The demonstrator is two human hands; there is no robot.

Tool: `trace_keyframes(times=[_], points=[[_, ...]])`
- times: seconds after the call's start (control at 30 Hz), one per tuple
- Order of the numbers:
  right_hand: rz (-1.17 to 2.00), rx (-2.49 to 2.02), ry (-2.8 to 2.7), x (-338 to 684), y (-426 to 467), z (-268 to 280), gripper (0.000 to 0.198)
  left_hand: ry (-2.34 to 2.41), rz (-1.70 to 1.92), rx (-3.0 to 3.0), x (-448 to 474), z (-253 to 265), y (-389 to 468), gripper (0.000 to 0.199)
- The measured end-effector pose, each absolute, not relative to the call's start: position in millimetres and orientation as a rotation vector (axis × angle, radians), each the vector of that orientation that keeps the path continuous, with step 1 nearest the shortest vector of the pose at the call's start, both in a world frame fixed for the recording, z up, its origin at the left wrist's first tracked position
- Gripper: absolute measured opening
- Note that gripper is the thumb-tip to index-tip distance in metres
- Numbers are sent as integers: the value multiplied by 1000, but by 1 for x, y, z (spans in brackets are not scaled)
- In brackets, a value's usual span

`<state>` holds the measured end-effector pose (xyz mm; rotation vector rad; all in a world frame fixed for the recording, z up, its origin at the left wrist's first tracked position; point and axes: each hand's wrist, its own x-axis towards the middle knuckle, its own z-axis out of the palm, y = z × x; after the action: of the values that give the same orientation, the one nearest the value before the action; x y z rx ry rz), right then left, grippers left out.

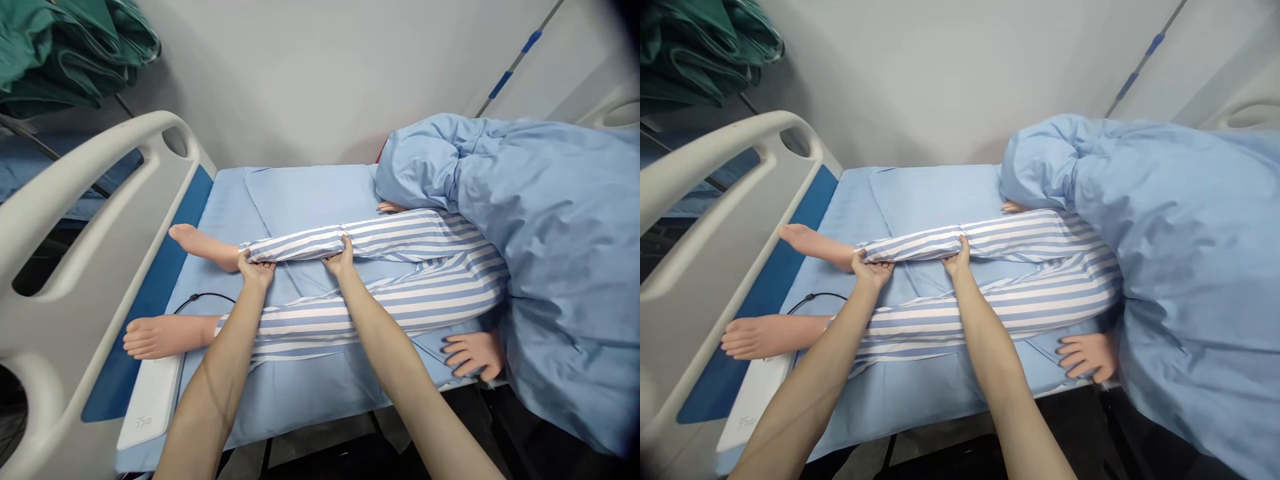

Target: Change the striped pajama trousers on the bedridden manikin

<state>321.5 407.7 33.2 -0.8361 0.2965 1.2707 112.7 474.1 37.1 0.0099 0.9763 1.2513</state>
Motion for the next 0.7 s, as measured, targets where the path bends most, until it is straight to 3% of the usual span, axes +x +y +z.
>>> trace_keyframes(times=[0.37,0.53,0.7], points=[[1202,-1074,190,321,400,37,21,1280,1137,248,105,46,454,9],[1133,-1274,54,310,363,63,18,1292,1266,394,89,69,388,17],[1108,-1129,-208,279,269,78,22,1016,1304,502,57,73,290,15]])
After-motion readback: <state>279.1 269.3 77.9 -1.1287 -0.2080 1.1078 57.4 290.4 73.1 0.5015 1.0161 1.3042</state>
